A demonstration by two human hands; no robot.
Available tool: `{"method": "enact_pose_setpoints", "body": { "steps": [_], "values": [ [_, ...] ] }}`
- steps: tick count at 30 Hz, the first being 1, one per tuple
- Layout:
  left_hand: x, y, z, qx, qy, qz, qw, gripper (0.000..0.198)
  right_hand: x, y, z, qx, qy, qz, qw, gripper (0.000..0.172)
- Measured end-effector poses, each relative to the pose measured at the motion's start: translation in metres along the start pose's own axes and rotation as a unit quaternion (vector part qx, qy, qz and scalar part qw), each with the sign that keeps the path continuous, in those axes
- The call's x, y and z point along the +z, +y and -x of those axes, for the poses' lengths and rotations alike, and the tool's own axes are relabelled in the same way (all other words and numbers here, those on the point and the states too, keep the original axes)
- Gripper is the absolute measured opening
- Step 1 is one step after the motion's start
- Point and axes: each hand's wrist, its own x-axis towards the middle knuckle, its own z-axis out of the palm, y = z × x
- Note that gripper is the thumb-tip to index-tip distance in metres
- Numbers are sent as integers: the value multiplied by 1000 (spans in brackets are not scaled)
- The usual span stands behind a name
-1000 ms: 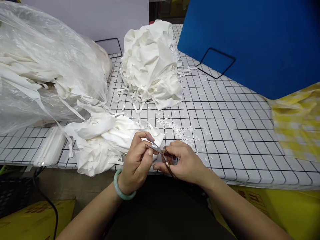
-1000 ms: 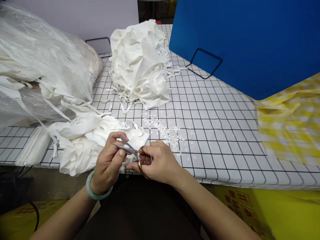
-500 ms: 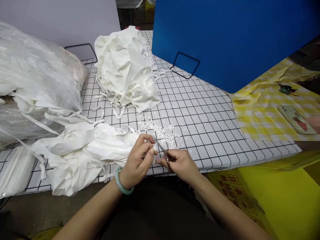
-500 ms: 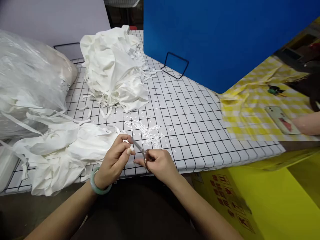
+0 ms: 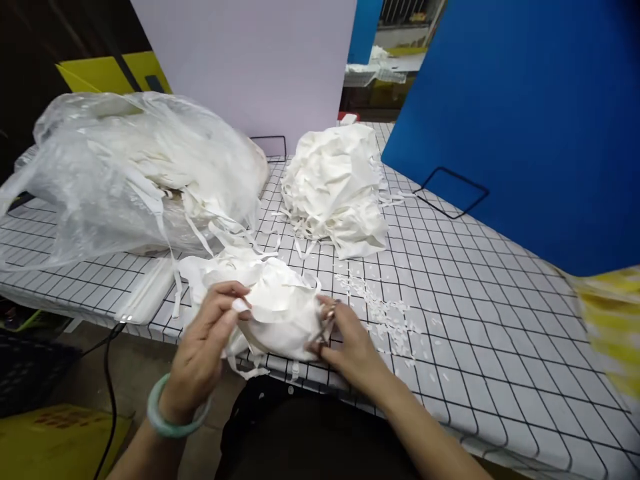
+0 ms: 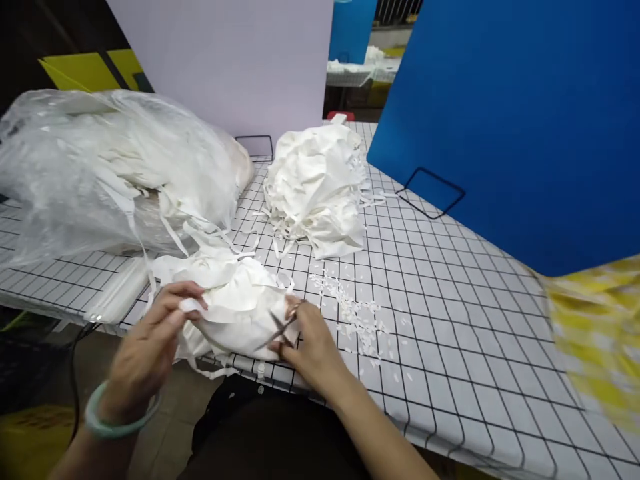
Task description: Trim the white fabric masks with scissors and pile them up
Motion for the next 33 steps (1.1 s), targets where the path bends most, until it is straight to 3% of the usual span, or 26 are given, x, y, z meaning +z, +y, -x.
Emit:
{"method": "enact_pose_setpoints", "body": {
  "steps": [2,4,6,8,10,12,15,17,19,20,22,24,27,29,31,33],
  "values": [
    [0,5,8,-20,-11,-4,1000,23,12,-10,-4,0,-35,-37,999,9],
    [-5,14,13,-3,55,33,998,21,4,-21,-2,20,-44,-135,990,11],
    [-7,20,13,60,162,80,982,20,-12,-34,-1,16,-53,-287,956,17],
    [2,21,5,100,173,89,976,37,-24,-45,-4,-9,-49,-391,919,21],
    [21,17,-7,68,78,74,992,61,-22,-53,-13,-28,-31,-393,919,24],
    [42,14,-21,18,-18,77,997,60,-10,-55,-23,-24,-31,-348,937,36],
    [61,12,-38,11,-34,91,995,41,3,-53,-37,7,-15,-328,944,28],
    [64,10,-47,46,-45,57,996,57,-5,-50,-45,16,43,-344,938,24],
    [63,7,-62,75,-136,5,988,69,-27,-48,-57,22,86,-350,933,26],
    [63,7,-74,89,-187,-14,978,58,-41,-49,-66,27,97,-343,934,26],
    [63,15,-112,107,-232,-37,966,18,-72,-57,-95,28,120,-310,943,28],
    [63,35,-168,134,-167,-62,975,16,-104,-71,-139,-11,178,-269,946,27],
    [66,68,-262,164,-43,-97,981,5,-147,-88,-219,-144,289,-209,923,20],
    [70,71,-304,177,14,-132,975,24,-164,-85,-260,-154,324,-129,924,20],
    [72,54,-308,171,12,-172,970,34,-164,-67,-273,-116,367,-55,921,24],
    [69,25,-274,184,-4,-210,960,33,-147,-43,-255,-95,366,-11,926,26]
  ]
}}
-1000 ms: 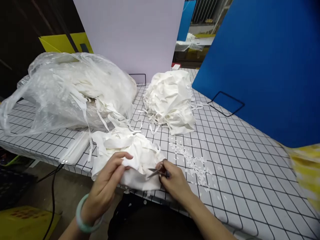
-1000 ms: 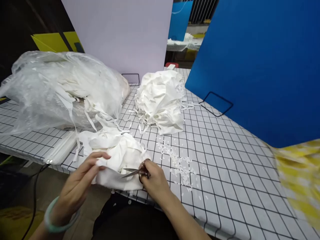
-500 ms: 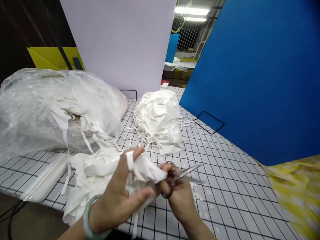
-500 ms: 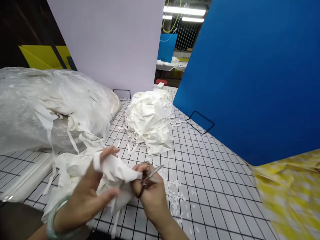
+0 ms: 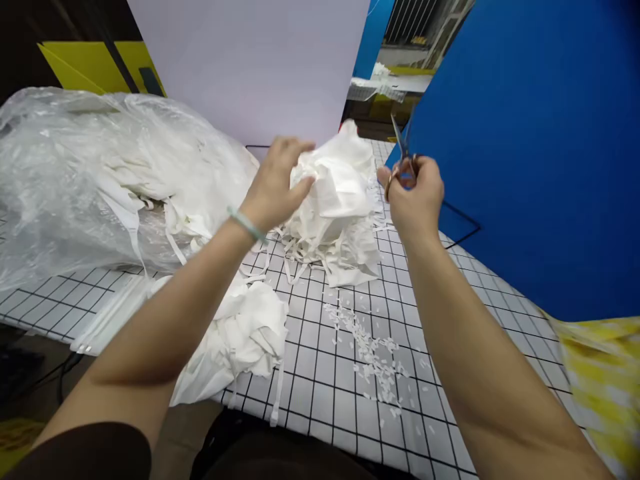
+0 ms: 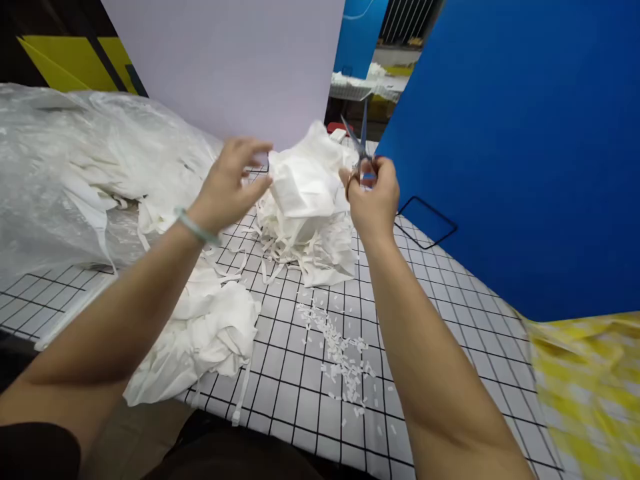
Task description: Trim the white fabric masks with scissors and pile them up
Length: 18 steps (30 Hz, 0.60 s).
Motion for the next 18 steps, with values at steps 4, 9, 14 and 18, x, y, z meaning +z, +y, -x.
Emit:
{"method": "enact_pose_setpoints", "body": {
  "steps": [4,9,14,18],
  "values": [
    [-3,-9,135,-31,-70,-24,997,11,-5,15,114,206,-283,-48,936,27],
    [-15,-4,240,-92,-104,-57,989,13,5,-2,222,297,-433,-114,843,48],
    [-17,6,249,-104,-160,9,982,18,8,-17,255,286,-436,-103,847,38],
    [-26,19,231,-88,-82,103,987,22,9,-14,245,251,-368,-152,882,28]
  ]
}}
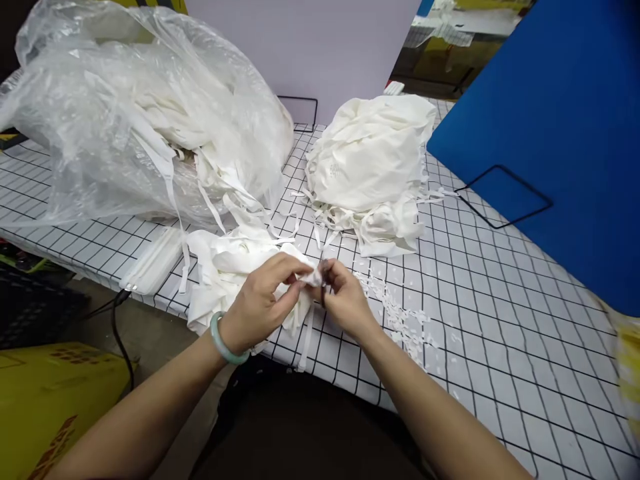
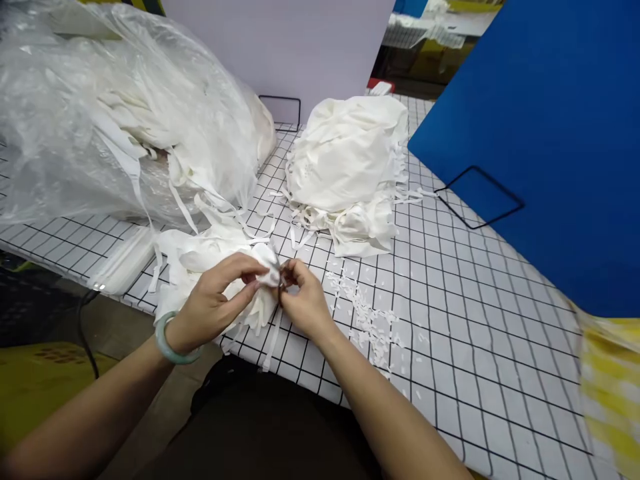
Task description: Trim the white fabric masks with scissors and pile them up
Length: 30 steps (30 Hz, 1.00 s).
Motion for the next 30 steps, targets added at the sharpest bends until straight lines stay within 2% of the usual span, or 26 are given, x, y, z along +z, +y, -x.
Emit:
{"method": "enact_pose_setpoints", "body": {
  "steps": [2,4,5,8,11,14,16,18,20,21,23,25,26,28,29,30],
  "values": [
    [-6,2,2,-22,42,-45,998,22,-10,-1,-6,9,47,-28,998,29],
    [-11,-2,13,-85,47,-86,992,14,-20,2,-9,28,71,-18,997,30],
    [-11,-5,20,-117,27,-94,988,12,-24,4,-9,33,72,-8,997,31],
    [-1,-12,40,-179,-68,-118,974,25,-28,13,-5,33,79,8,996,32],
    [17,-12,50,-153,-104,-191,964,21,-24,16,3,-18,136,56,989,31],
    [27,-7,48,-92,-81,-232,965,7,-21,8,14,-76,180,103,975,27],
    [26,0,42,-60,-39,-181,981,11,-19,3,24,-94,156,102,978,26],
    [21,10,35,-49,-6,-76,996,11,-15,0,32,-105,71,81,989,29],
    [16,20,31,-66,2,13,998,10,-10,1,37,-117,-5,67,991,30],
    [15,24,30,-81,2,37,996,9,-8,2,38,-125,-13,66,990,27],
    [14,30,29,-123,3,76,989,7,-6,2,36,-144,27,64,987,21],
    [15,32,28,-201,-36,186,961,5,-8,-1,33,-166,79,65,981,19],
    [15,33,27,-250,-74,272,926,9,-11,-4,32,-176,92,67,978,19],
    [18,33,25,-330,-144,445,820,23,-15,-12,31,-189,93,72,975,19],
    [19,34,23,-354,-158,501,774,29,-16,-15,32,-190,86,67,976,19],
    [21,34,21,-368,-153,528,749,32,-18,-18,34,-187,79,53,978,19]
  ]
}}
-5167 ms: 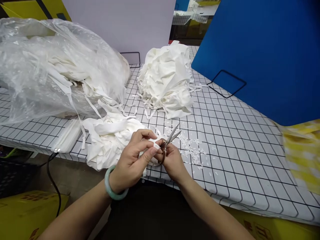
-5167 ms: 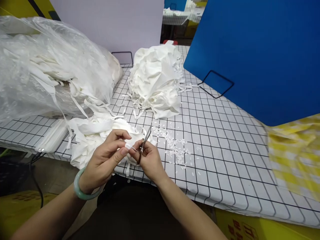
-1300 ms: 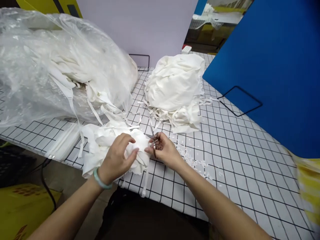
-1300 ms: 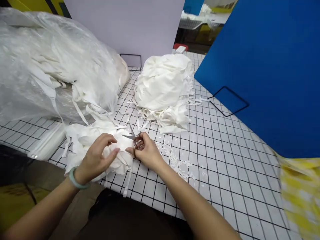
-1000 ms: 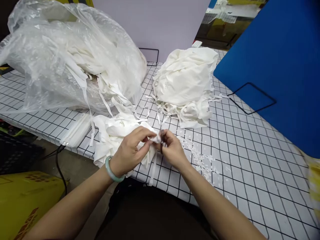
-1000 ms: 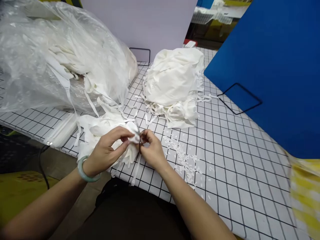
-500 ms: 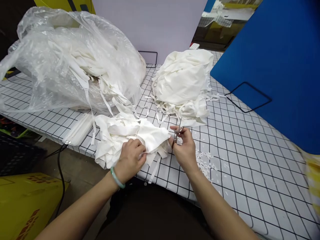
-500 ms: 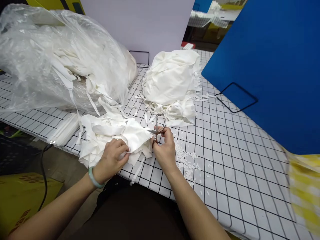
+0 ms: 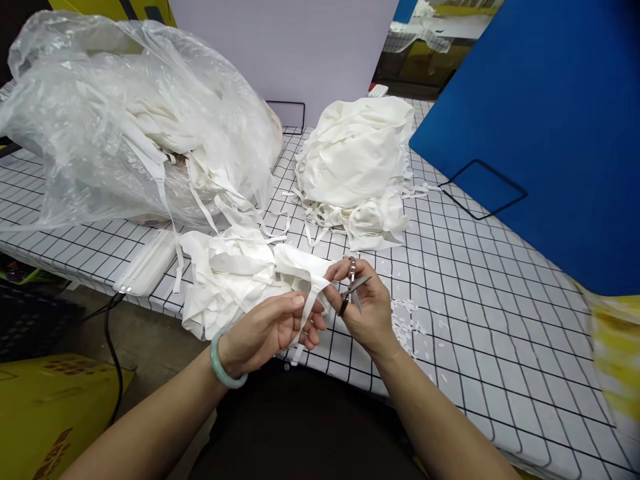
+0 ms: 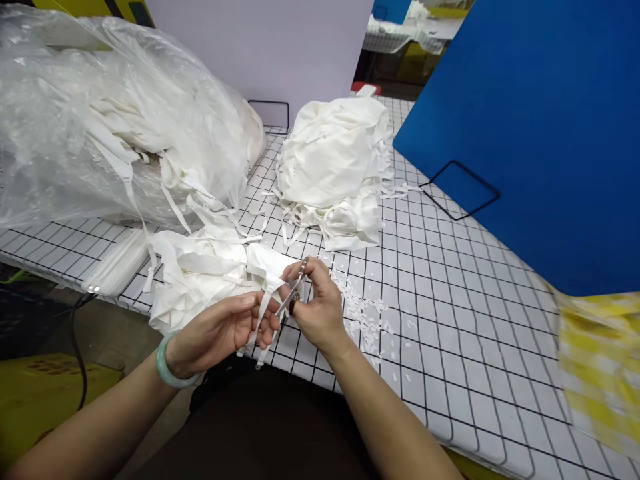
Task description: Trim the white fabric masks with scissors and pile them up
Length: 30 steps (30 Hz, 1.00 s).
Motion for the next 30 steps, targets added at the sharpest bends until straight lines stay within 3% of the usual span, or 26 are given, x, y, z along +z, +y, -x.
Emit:
{"method": "enact_pose_setpoints", "body": {
  "steps": [4,9,12,14,17,19,22,26,30],
  "values": [
    [6,1,-7,50,69,-40,996,32,-2,-3,3,49,-2,-73,996,24],
    [9,4,-7,92,59,-164,980,36,-3,-1,7,99,-10,-105,990,27],
    [11,7,-7,228,115,-296,920,27,3,-5,9,129,-30,-151,980,33],
    [13,7,-9,305,138,-330,883,23,11,-8,12,161,-43,-194,967,40],
    [16,3,-15,326,121,-255,902,25,18,-15,19,203,-65,-207,955,44],
    [17,1,-18,312,124,-206,919,27,14,-19,23,206,-95,-158,961,39],
    [19,-2,-18,294,140,-225,918,28,-6,-22,29,162,-119,8,980,33],
    [20,-5,-15,319,145,-315,882,29,-35,-25,34,59,-92,225,968,37],
    [21,-11,-16,363,126,-382,841,29,-46,-27,37,2,-127,284,950,35]
  ]
}}
